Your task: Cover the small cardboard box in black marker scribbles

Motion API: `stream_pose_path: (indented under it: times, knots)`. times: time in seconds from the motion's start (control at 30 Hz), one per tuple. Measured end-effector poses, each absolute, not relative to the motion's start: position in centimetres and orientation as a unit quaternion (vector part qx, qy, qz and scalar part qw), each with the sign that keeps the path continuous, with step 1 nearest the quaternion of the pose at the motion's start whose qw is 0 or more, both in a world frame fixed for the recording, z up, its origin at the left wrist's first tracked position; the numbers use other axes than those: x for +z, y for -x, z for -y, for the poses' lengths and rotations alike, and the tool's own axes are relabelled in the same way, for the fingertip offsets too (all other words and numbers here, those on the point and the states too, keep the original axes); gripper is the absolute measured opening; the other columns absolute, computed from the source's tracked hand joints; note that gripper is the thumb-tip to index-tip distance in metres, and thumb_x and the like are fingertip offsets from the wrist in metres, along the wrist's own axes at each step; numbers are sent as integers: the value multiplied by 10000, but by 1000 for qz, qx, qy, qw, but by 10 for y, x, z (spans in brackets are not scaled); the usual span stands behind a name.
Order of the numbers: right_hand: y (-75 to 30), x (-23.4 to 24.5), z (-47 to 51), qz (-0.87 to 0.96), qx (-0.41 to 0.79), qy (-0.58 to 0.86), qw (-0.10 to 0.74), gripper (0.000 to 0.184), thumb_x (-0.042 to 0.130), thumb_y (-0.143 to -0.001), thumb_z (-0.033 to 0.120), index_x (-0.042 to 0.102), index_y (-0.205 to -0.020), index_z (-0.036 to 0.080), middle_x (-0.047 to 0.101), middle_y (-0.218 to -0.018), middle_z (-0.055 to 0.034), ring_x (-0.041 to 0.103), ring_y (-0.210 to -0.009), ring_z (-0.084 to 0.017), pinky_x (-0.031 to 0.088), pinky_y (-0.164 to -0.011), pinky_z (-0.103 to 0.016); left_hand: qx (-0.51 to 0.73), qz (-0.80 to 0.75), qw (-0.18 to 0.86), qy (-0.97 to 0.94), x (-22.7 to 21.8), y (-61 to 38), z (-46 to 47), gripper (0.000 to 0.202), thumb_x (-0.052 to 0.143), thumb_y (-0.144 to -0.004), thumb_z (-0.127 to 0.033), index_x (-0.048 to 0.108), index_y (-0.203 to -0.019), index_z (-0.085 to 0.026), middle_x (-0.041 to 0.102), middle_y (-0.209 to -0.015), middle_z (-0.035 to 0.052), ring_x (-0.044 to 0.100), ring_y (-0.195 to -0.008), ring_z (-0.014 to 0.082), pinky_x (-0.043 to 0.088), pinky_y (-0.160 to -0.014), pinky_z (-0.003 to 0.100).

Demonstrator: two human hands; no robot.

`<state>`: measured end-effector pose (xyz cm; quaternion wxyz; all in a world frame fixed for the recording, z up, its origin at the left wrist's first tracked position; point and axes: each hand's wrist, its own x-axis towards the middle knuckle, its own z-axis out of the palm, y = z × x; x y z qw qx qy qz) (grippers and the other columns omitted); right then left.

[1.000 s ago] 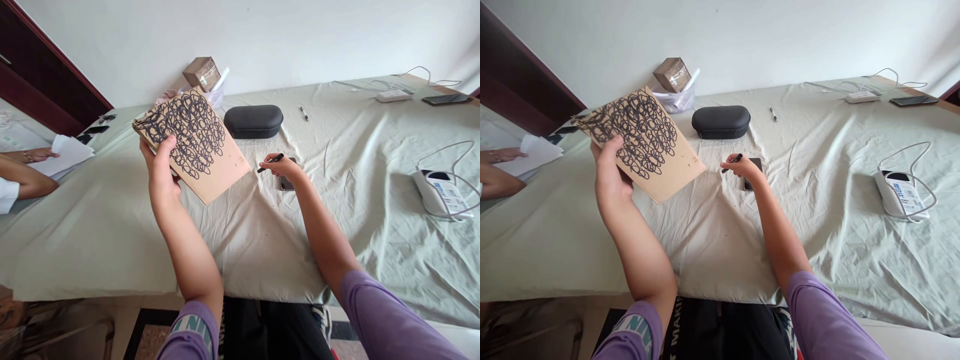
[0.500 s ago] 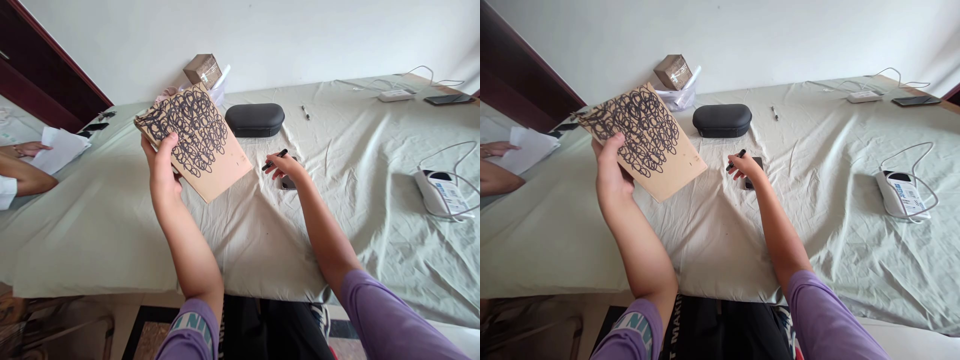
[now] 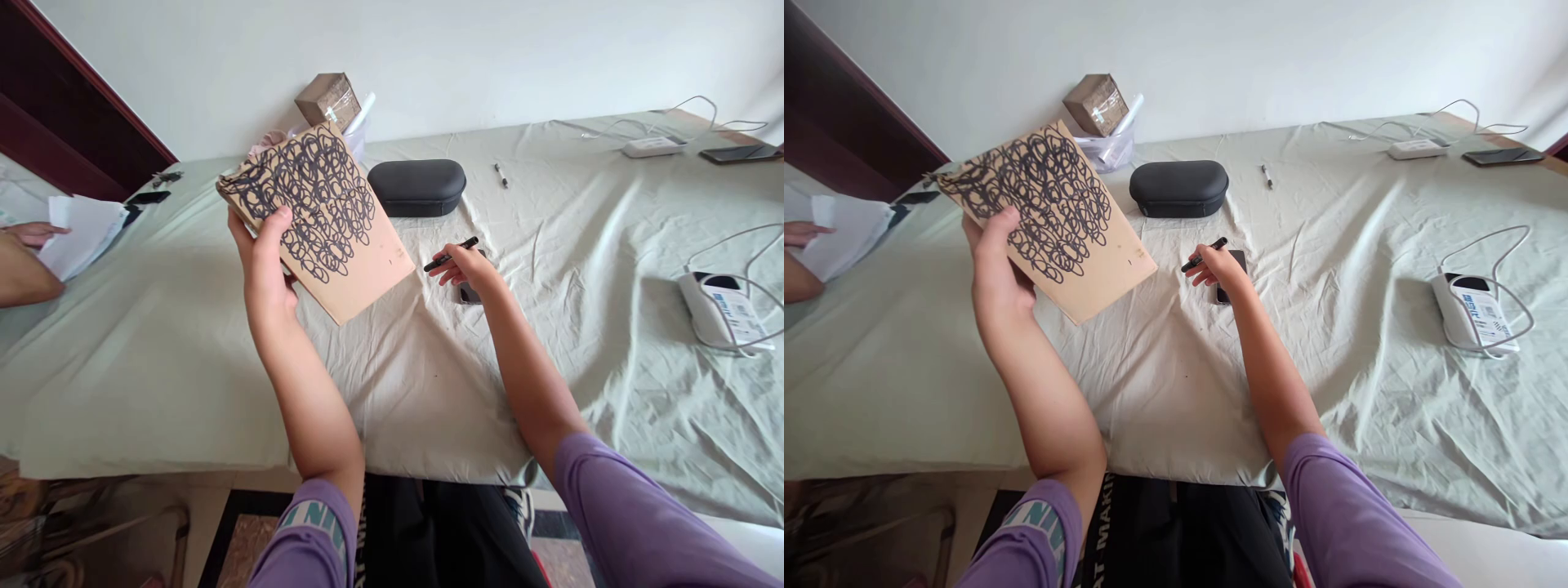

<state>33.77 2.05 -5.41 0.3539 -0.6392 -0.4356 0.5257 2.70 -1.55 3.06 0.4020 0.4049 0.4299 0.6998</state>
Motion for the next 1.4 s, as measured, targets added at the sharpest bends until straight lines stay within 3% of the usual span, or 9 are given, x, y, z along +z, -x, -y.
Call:
stream_pose_path:
  times: [0.3, 0.6, 0.83, 0.9, 1.0, 1.1, 1.2, 1.33, 1.4]
  knots:
    - [-341, -52, -19, 446, 533, 645, 319, 275, 571, -924, 306, 721, -1088, 145, 859, -1020, -157, 749, -570, -187, 429, -490, -266, 701, -431, 397, -405, 35, -33, 22, 850, 783, -817, -217, 387, -1563, -307, 644, -1528, 26, 687, -1307, 268, 607, -1089, 522]
    - [-345, -39, -18, 437, 504, 664, 337, 345, 634, -953, 345, 682, -1252, 181, 835, -986, -132, 707, -527, -195, 399, -473, -287, 713, -393, 369, -449, 34, -36, 25, 649, 744, -845, -237, 459, -1428, -259, 632, -1541, 37, 639, -1392, 198, 548, -1186, 390]
    - [-332, -3, 3, 510, 399, 555, 523, 328, 510, -1083, 493, 691, -1047, 222, 606, -709, -15, 487, -532, -107, 343, -478, -229, 691, -390, 425, -435, 31, -30, 18, 823, 814, -789, -225, 436, -1519, -268, 637, -1520, 49, 673, -1307, 244, 551, -1179, 473]
    - [-323, 11, 19, 538, 343, 499, 587, 335, 498, -1085, 542, 666, -1089, 253, 541, -704, -4, 500, -575, -123, 371, -512, -232, 675, -399, 440, -437, 29, -30, 18, 816, 829, -794, -258, 456, -1520, -283, 644, -1505, 48, 679, -1288, 263, 563, -1158, 503]
    - [-305, 26, 44, 573, 283, 454, 621, 381, 442, -1088, 587, 641, -1217, 289, 622, -827, -35, 555, -624, -145, 436, -570, -264, 650, -395, 465, -453, 24, -32, 17, 823, 896, -761, -336, 495, -1479, -310, 667, -1465, 56, 669, -1310, 284, 574, -1132, 490]
    - [-287, 27, 60, 603, 258, 433, 619, 284, 514, -1050, 502, 659, -1158, 284, 663, -881, -43, 568, -637, -151, 480, -612, -286, 602, -422, 487, -472, 17, -33, 14, 781, 914, -764, -438, 533, -1439, -345, 673, -1470, 51, 673, -1301, 296, 590, -1094, 482]
    - [-273, 15, 59, 636, 257, 404, 605, 81, 596, -938, 318, 633, -893, 263, 587, -734, -9, 518, -617, -161, 477, -631, -306, 548, -483, 491, -475, 8, -36, 7, 796, 890, -788, -472, 508, -1482, -385, 643, -1518, 60, 692, -1258, 338, 609, -1007, 550]
    - [-261, -14, 41, 655, 286, 434, 548, 130, 573, -865, 192, 527, -766, 264, 553, -716, 12, 495, -649, -165, 480, -712, -310, 502, -547, 472, -476, -3, -39, -3, 1111, 950, -694, -375, 346, -1625, -442, 636, -1510, 106, 686, -1255, 416, 585, -944, 635]
    - [-256, -28, 32, 669, 292, 430, 531, 128, 577, -835, 181, 512, -765, 266, 565, -725, 11, 520, -698, -183, 494, -791, -332, 490, -552, 474, -480, -8, -38, -6, 1136, 952, -693, -388, 328, -1640, -447, 643, -1491, 101, 680, -1276, 419, 576, -958, 632]
